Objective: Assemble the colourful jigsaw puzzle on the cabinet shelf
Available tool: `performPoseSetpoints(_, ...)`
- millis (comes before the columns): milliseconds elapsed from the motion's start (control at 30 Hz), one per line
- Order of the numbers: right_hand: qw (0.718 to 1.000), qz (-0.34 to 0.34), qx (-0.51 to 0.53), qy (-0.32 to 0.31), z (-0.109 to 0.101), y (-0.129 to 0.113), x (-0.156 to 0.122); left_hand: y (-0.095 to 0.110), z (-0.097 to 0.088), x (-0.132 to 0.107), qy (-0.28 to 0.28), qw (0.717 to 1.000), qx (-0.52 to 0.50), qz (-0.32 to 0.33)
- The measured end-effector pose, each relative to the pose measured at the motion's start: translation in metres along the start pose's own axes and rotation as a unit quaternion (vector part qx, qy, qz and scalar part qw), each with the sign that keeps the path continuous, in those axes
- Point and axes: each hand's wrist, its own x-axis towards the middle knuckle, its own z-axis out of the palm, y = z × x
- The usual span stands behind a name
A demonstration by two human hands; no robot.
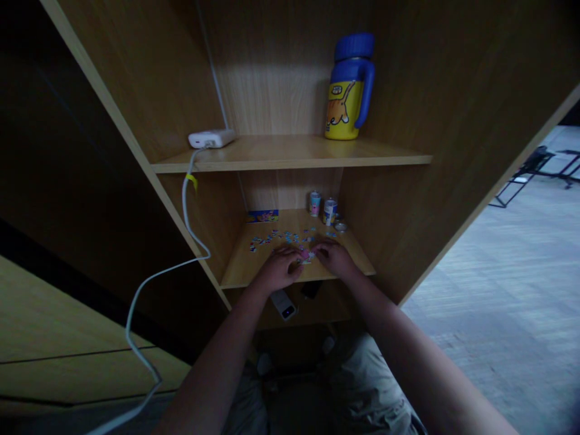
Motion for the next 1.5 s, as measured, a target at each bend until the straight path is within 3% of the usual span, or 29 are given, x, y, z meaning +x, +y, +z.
performPoseSetpoints(200, 0.996, 0.050, 0.026, 0.065, -0.0018, 0.0043, -0.0002, 0.0024, -0.0018, -0.0003, 0.014, 1.000, -0.004, 0.008)
performPoseSetpoints(633, 0.999, -0.003, -0.049, 0.001, 0.0044, 0.0035, 0.0015, 0.0046, -0.0025, -0.0012, -0.020, 1.000, 0.014, 0.008)
performPoseSetpoints(733, 1.000, -0.003, -0.025, -0.003, 0.0025, 0.0035, 0.0016, 0.0026, -0.0009, -0.0008, -0.026, 0.999, 0.023, 0.002)
performPoseSetpoints(1067, 0.988, 0.086, 0.130, 0.008, 0.0020, 0.0092, 0.0020, 0.0050, -0.0047, -0.0007, -0.031, 0.999, -0.006, 0.029)
performPoseSetpoints(1500, 0.991, 0.065, 0.108, -0.034, 0.0027, 0.0088, 0.0022, 0.0085, -0.0068, 0.0000, -0.044, 0.998, -0.012, 0.034)
